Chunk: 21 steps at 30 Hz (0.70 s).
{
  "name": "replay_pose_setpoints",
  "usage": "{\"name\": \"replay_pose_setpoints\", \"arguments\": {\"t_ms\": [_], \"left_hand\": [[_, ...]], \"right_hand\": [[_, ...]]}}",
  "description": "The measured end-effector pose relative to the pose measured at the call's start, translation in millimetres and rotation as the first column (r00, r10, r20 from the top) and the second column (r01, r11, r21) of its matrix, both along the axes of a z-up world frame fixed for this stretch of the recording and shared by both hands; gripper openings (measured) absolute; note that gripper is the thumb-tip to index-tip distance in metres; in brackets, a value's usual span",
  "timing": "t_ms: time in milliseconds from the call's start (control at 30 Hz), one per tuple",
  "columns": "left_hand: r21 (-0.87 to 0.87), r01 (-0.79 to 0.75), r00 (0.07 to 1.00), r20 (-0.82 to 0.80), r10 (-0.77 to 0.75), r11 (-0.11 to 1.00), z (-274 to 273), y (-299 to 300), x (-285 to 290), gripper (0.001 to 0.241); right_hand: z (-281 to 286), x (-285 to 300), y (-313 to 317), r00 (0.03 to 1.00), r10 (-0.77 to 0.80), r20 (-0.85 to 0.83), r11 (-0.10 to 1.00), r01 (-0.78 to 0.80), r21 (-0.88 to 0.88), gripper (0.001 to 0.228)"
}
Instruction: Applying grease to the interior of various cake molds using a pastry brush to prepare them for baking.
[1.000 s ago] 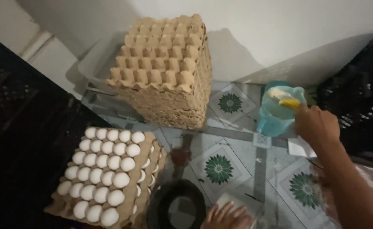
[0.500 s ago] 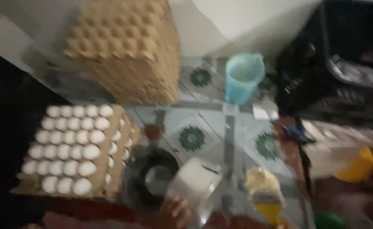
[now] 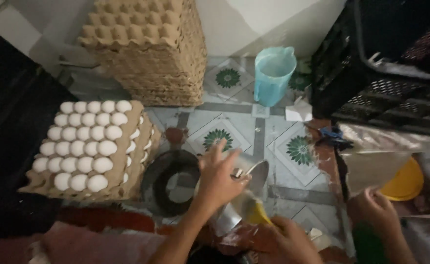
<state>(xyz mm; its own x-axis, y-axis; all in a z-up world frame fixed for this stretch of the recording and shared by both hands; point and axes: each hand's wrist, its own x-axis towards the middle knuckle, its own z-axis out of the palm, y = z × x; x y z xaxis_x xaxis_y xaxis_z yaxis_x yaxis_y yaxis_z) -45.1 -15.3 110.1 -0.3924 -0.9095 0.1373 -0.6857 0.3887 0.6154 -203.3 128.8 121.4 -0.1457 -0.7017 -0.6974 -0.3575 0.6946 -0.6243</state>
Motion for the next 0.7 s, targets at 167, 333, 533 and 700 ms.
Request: {"name": "replay_pose_setpoints", "arguments": {"t_ms": [167, 333, 533, 700], "left_hand": [[0.449, 0.094, 0.934, 0.269, -0.234, 0.889, 9, -18, -16, 0.067], [0.311, 0.14, 0.959, 0.195, -0.207, 0.94, -1, -14, -6, 0.072], [0.213, 0.136, 0.979, 0.12, -0.164, 0.967, -18, -9, 5, 0.067], [0.051, 0.145, 0.989, 0.033, -0.147, 0.988, -29, -9, 8, 0.067]], "right_hand": [[-191, -3, -61, 0.76, 0.426, -0.492, 0.902, -0.397, 0.167, 0.032], [-144, -2, -95, 0.54, 0.302, -0.786, 0.897, -0.44, 0.042, 0.023], [-95, 13, -79, 0.699, 0.599, -0.39, 0.776, -0.626, 0.07, 0.011], [-120, -46, -64, 0.92, 0.386, 0.067, 0.912, -0.369, -0.177, 0.028]]}}
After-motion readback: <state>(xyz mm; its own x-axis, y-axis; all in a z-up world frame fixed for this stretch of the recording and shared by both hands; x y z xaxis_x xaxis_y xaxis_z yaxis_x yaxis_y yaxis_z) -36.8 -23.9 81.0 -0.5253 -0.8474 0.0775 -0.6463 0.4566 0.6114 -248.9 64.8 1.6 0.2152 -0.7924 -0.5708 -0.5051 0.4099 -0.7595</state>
